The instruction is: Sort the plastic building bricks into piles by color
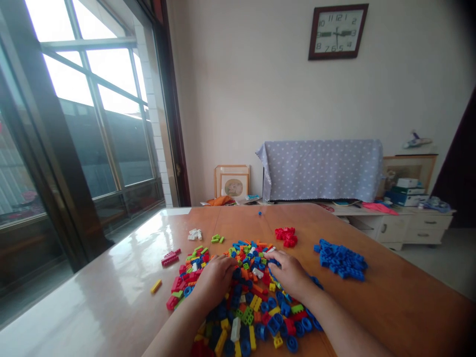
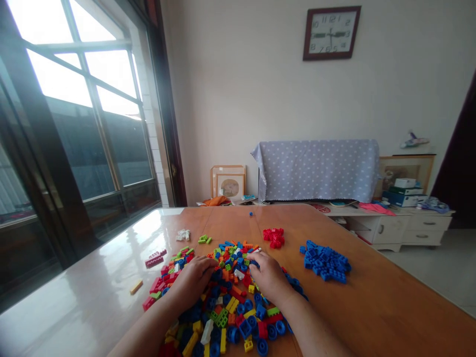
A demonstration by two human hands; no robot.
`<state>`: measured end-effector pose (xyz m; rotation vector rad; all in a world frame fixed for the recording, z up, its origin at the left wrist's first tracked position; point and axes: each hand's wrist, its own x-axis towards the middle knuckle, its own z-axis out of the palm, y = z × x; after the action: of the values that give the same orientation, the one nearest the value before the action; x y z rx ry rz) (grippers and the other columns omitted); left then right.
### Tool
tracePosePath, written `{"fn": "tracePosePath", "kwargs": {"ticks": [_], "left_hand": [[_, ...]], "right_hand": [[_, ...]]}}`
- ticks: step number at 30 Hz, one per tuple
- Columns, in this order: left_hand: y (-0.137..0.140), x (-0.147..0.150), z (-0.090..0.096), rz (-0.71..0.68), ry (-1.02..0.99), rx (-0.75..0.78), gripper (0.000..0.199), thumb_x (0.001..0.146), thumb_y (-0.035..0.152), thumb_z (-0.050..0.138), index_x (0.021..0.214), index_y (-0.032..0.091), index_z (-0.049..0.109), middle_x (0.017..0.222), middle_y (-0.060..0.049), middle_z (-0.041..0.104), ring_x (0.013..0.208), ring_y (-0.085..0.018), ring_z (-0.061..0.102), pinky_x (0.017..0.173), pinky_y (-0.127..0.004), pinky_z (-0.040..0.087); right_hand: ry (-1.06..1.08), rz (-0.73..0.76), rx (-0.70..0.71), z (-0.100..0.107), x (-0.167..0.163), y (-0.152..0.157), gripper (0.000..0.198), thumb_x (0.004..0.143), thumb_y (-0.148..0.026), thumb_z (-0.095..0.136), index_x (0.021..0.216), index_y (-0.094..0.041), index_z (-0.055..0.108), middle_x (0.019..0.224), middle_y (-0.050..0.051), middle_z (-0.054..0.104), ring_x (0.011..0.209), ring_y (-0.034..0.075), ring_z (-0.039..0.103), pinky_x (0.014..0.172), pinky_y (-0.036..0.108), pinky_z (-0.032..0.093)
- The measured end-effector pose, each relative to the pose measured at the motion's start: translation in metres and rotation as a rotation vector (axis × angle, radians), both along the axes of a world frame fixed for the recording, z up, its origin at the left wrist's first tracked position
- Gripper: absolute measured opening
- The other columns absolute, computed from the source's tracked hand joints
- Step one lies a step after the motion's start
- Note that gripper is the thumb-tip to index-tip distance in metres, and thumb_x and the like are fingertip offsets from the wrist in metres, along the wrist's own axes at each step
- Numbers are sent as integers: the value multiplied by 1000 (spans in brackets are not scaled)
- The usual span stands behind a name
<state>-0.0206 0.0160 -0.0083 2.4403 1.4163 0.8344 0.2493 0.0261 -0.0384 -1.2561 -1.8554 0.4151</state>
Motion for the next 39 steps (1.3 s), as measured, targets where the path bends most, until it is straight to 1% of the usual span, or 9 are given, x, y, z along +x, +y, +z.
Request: {"fn": "tracePosePath", "kwargs": {"ticks": [5, 9, 14, 20, 24, 28, 31, 36, 39], "left_hand": [[-2, -1, 0, -4, -53, -16, 29, 101, 26, 47, 111, 26, 74, 107, -6, 72, 100, -21, 65, 86, -28, 47], [-3, 0, 0, -14, -61, -14, 29, 102, 28, 46, 111, 25, 74, 104, -6, 71, 96, -20, 65, 85, -27, 48], [-3, 1, 2, -31, -50, -1, 31, 103, 30, 46, 108, 25, 75, 99, -6, 71, 93, -20, 65, 84, -27, 48], [-3, 1, 2, -18, -48, -12, 29, 102, 31, 48, 107, 25, 76, 101, -6, 71, 95, -20, 65, 85, -27, 48], [-3, 1, 1, -21, -49, -14, 28, 101, 31, 49, 106, 25, 76, 100, -6, 70, 94, -20, 64, 84, -27, 48], [-3, 1, 2, -33, -48, -15, 27, 101, 32, 49, 105, 25, 75, 101, -6, 70, 93, -20, 65, 83, -27, 48], [-3, 0, 3, -33, -42, -25, 27, 101, 33, 49, 106, 24, 75, 103, -6, 70, 94, -20, 65, 84, -27, 48], [-2, -3, 3, -25, -42, -38, 26, 101, 34, 50, 107, 25, 74, 106, -7, 71, 97, -21, 65, 86, -27, 48], [-1, -4, 2, -27, -47, -35, 26, 101, 34, 50, 106, 24, 74, 106, -7, 70, 98, -21, 65, 87, -27, 48]], "right_hand": [[177, 40, -159, -1, 1, 2, 38, 92, -42, 59, 120, -21, 74, 110, 8, 78, 98, 24, 73, 86, 34, 56], [143, 43, -169, 6, 5, 0, 33, 94, -43, 55, 109, -21, 76, 96, 5, 78, 87, 22, 70, 79, 31, 54], [-202, 107, -17, 21, 4, -15, 12, 84, -24, 62, 79, -23, 73, 93, 3, 73, 97, 22, 65, 92, 34, 49], [-359, 106, -68, 21, -4, -28, 10, 80, -26, 69, 89, -26, 74, 129, 5, 66, 127, 28, 55, 111, 43, 40], [-361, 107, -47, 15, -11, -28, 8, 80, -23, 68, 87, -25, 72, 123, 5, 67, 121, 27, 57, 109, 42, 41], [-260, 108, 67, 15, -14, -21, 10, 84, -18, 61, 79, -23, 67, 103, 4, 69, 106, 23, 61, 100, 37, 45], [-100, 36, 80, 16, -11, -14, 11, 85, -20, 58, 76, -22, 63, 88, 3, 68, 91, 20, 62, 88, 32, 49], [330, -37, -153, 19, 2, -9, 16, 87, -37, 58, 90, -22, 62, 79, 0, 69, 72, 18, 65, 65, 28, 51], [588, -117, -253, 22, 14, -7, 35, 84, -46, 63, 107, -20, 64, 82, 2, 72, 76, 20, 69, 66, 28, 54]]}}
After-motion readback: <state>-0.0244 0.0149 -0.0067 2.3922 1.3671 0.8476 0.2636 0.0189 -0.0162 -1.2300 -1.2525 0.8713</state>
